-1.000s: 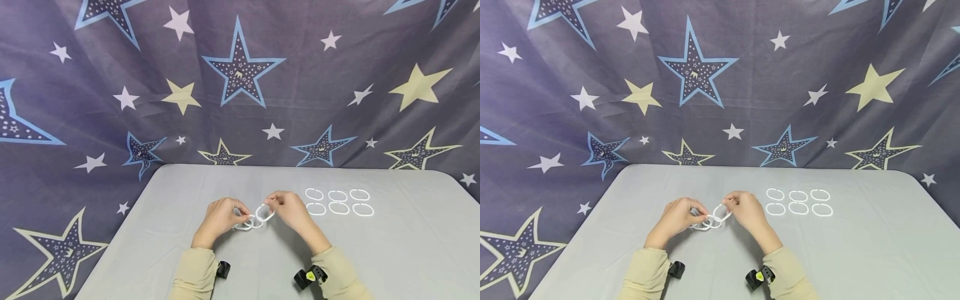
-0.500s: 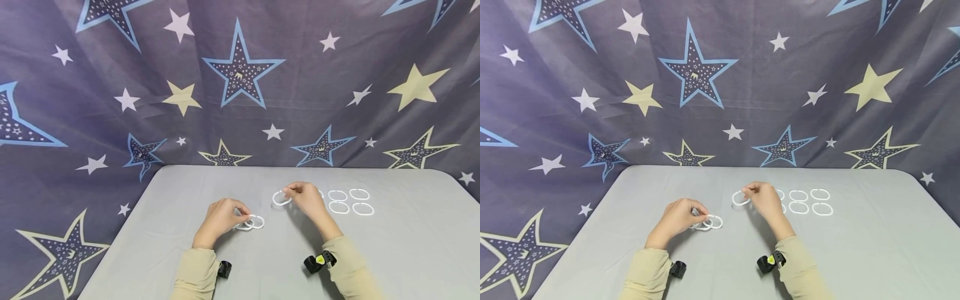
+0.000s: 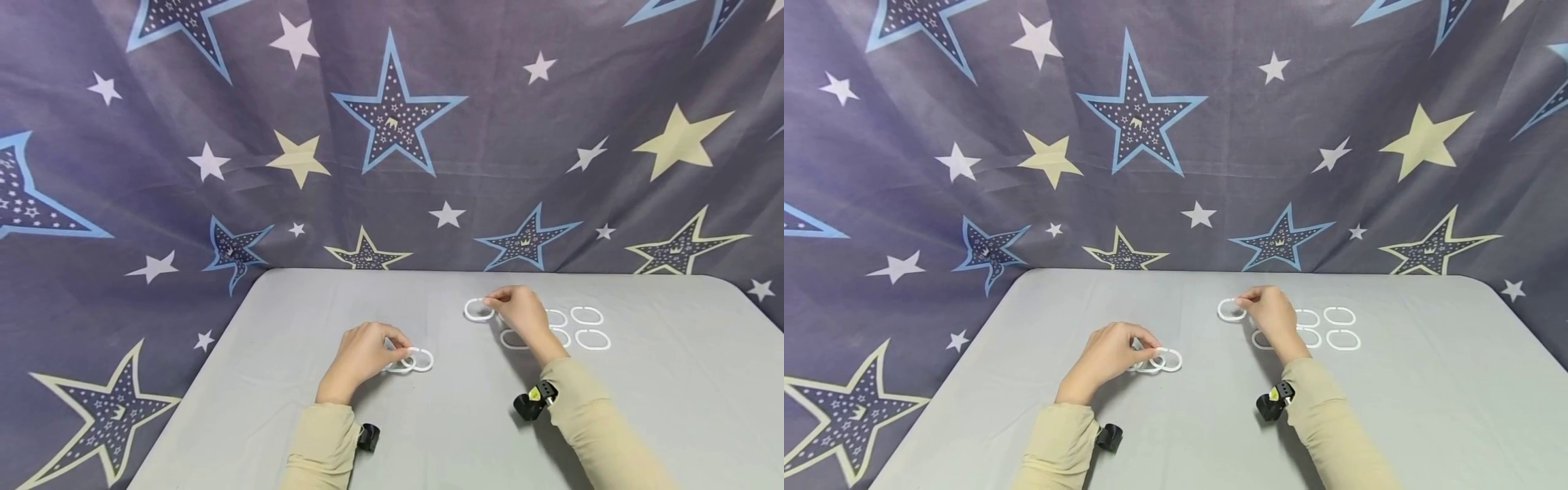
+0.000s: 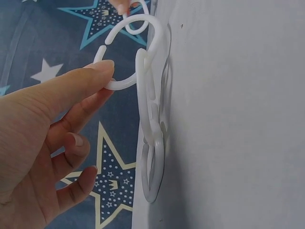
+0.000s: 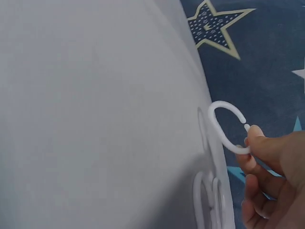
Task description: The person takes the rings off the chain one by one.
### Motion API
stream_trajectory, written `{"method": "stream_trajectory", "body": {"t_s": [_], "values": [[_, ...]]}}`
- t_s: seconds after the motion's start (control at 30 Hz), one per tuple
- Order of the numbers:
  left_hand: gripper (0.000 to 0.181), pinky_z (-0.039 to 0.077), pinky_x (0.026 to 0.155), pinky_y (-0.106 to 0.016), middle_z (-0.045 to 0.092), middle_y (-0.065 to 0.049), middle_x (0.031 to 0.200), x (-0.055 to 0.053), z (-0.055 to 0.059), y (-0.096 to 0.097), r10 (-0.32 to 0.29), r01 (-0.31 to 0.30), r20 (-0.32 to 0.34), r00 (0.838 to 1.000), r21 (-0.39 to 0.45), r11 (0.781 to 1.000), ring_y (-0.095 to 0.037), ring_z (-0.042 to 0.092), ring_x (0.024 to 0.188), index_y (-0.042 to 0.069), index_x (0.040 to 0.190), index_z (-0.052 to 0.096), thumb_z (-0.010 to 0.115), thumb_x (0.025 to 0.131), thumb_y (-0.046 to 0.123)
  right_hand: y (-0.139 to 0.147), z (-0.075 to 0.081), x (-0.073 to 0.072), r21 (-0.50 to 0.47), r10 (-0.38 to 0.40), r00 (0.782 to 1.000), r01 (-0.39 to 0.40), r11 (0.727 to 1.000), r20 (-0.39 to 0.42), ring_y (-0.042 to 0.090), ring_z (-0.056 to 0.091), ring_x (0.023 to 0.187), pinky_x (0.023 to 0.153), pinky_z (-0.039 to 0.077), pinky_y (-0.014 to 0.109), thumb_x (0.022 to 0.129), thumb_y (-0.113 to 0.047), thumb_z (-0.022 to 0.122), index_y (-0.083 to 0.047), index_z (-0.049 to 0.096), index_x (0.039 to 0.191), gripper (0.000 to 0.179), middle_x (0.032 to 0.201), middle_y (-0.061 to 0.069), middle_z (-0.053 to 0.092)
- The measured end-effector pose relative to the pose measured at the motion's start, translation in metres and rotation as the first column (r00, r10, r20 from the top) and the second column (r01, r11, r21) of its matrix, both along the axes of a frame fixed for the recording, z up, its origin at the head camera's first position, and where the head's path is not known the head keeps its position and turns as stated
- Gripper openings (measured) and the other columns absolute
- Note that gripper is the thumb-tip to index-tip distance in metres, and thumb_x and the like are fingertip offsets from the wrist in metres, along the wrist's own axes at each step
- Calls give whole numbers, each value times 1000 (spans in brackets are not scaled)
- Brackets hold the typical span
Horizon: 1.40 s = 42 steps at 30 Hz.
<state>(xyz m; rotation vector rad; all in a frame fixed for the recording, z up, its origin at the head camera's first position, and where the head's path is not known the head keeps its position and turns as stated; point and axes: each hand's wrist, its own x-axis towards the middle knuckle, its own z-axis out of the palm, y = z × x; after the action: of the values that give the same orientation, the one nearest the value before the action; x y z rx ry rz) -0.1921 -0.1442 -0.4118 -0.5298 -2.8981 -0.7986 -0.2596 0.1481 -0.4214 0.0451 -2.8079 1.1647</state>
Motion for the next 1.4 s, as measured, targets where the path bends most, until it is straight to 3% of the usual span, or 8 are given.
{"method": "stream_trajectory", "body": {"t_s": [0.2,0.47,0.87,1.1,1.4], "values": [[6,43,69,-32,64,26,76,0,1,0,2,-2,10,1000,1,1000,-2,52,67,34,85,78,82,82,30,2,0,-3,69,4,998,-8,998,60,21,59,71,62,44,36,89,-26,73,-7,78,96,21,88,8,73],[5,41,66,-31,64,25,76,0,1,-1,5,-5,12,1000,0,1000,-4,47,59,33,86,79,81,82,31,-1,-8,-8,150,8,997,-20,989,80,23,60,79,65,45,38,88,-29,75,-10,79,98,23,93,8,74],[4,40,62,-30,64,25,76,-1,1,-1,8,-8,18,1000,0,1000,-5,47,57,32,86,78,80,83,32,0,-9,-8,167,-2,995,-15,986,99,26,64,86,70,47,42,88,-30,74,-12,79,100,23,99,9,74],[4,40,62,-30,64,26,75,-1,2,-1,7,-7,19,1000,9,1000,-4,48,57,33,87,78,80,83,32,6,-5,0,124,10,995,-22,992,98,25,64,83,73,47,45,91,-29,70,-10,78,102,23,97,9,74],[5,40,61,-29,64,26,75,-1,2,-2,9,-9,29,1000,13,1000,-3,49,58,32,88,78,80,83,32,-7,6,25,67,85,996,-86,994,14,18,62,72,65,47,39,90,-23,71,-9,77,101,19,88,6,73]]}}
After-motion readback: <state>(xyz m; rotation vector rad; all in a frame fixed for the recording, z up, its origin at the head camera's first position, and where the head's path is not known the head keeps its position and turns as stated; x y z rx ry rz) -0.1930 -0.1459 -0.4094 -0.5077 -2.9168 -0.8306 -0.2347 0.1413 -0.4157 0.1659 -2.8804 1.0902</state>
